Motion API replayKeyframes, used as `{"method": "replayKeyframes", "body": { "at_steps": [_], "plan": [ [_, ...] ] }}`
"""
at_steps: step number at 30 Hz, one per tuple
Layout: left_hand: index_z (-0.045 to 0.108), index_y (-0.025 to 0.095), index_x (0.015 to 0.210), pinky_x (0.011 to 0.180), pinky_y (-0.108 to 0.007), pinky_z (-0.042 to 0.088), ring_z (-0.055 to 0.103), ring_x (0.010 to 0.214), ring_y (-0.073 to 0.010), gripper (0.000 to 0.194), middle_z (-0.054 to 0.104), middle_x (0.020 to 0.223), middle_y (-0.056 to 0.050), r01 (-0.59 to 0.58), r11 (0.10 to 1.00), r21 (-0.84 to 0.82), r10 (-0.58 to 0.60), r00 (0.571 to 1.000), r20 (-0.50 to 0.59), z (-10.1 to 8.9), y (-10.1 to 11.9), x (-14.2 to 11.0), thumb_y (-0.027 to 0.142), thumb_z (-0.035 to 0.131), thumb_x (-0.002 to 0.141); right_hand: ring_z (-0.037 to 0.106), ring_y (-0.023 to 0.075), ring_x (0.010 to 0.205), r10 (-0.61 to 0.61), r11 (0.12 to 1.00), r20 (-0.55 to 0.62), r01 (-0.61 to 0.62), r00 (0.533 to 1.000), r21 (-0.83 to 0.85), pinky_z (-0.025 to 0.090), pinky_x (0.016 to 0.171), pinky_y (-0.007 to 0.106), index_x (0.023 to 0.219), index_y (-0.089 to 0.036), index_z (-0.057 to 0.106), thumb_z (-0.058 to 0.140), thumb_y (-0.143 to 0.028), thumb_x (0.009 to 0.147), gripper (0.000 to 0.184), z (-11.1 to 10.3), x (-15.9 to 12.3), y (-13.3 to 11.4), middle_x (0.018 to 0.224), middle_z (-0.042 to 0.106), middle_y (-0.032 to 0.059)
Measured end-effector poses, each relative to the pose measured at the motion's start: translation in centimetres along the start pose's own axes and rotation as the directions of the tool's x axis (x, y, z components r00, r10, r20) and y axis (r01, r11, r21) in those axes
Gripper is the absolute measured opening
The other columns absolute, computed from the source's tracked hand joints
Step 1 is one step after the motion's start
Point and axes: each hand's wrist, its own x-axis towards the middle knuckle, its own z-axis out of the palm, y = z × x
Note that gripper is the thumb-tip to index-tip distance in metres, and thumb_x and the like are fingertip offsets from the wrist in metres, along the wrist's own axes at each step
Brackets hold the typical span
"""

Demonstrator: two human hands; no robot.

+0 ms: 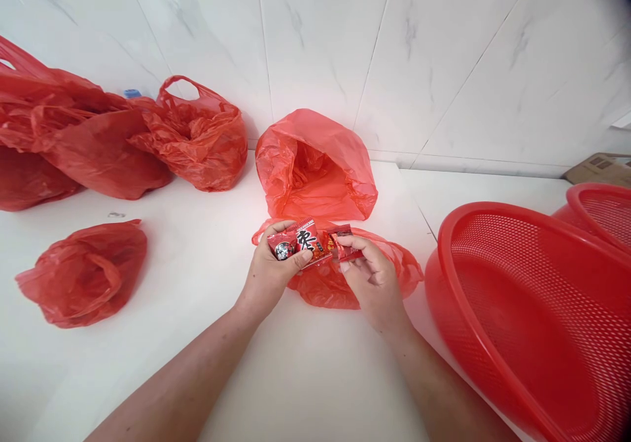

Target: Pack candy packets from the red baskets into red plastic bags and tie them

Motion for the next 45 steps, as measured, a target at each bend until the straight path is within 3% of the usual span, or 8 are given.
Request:
{"method": "replayKeyframes", "body": {
  "at_steps": [9, 18, 30, 45],
  "plan": [
    [0.051, 0.022, 0.111, 0.073, -0.028, 0.050, 0.062, 0.082, -0.0166, 0.054, 0.062, 0.097, -0.002, -0.015, 1.000, 0.004, 0.015, 1.000, 0.018, -0.10, -0.10, 0.01, 0.031, 0.078, 0.065, 0.062, 0.0169, 0.083, -0.012, 0.995, -0.074, 0.005, 0.997, -0.097, 0.050, 0.075, 0.031, 0.094, -0.025, 0.063, 0.050, -0.030, 0.090, 0.015, -0.07, -0.10, 0.11, 0.090, 0.066, 0.0008],
    [0.051, 0.022, 0.111, 0.073, -0.027, 0.050, 0.061, 0.080, -0.0153, 0.055, 0.062, 0.096, -0.002, -0.013, 1.000, 0.002, 0.013, 1.000, 0.013, -0.06, -0.36, 0.05, 0.031, 0.079, 0.065, 0.060, 0.0179, 0.102, 0.052, 0.998, -0.131, -0.046, 0.990, 0.051, 0.052, 0.084, 0.032, 0.124, -0.028, 0.050, 0.054, -0.027, 0.087, 0.037, 0.40, -0.03, 0.17, 0.129, 0.055, 0.0046],
    [0.051, 0.021, 0.111, 0.073, -0.027, 0.050, 0.061, 0.082, -0.0154, 0.055, 0.062, 0.097, -0.002, -0.022, 1.000, 0.009, 0.021, 1.000, 0.016, -0.01, -0.21, 0.15, 0.031, 0.079, 0.064, 0.064, 0.0194, 0.093, 0.152, 0.988, -0.065, -0.149, 0.986, 0.050, 0.053, 0.084, 0.036, 0.125, -0.025, 0.054, 0.055, -0.032, 0.086, 0.039, 0.35, 0.04, 0.60, 0.117, 0.064, 0.0051],
    [0.051, 0.021, 0.110, 0.073, -0.027, 0.049, 0.061, 0.082, -0.0154, 0.056, 0.063, 0.096, -0.002, -0.020, 1.000, 0.019, 0.019, 1.000, 0.012, -0.11, -0.33, 0.15, 0.032, 0.080, 0.063, 0.065, 0.0174, 0.086, 0.162, 0.986, -0.069, -0.159, 0.984, 0.046, 0.054, 0.077, 0.033, 0.123, -0.025, 0.055, 0.056, -0.031, 0.085, 0.038, 0.40, -0.03, 0.53, 0.116, 0.064, 0.0048]
  ]
}}
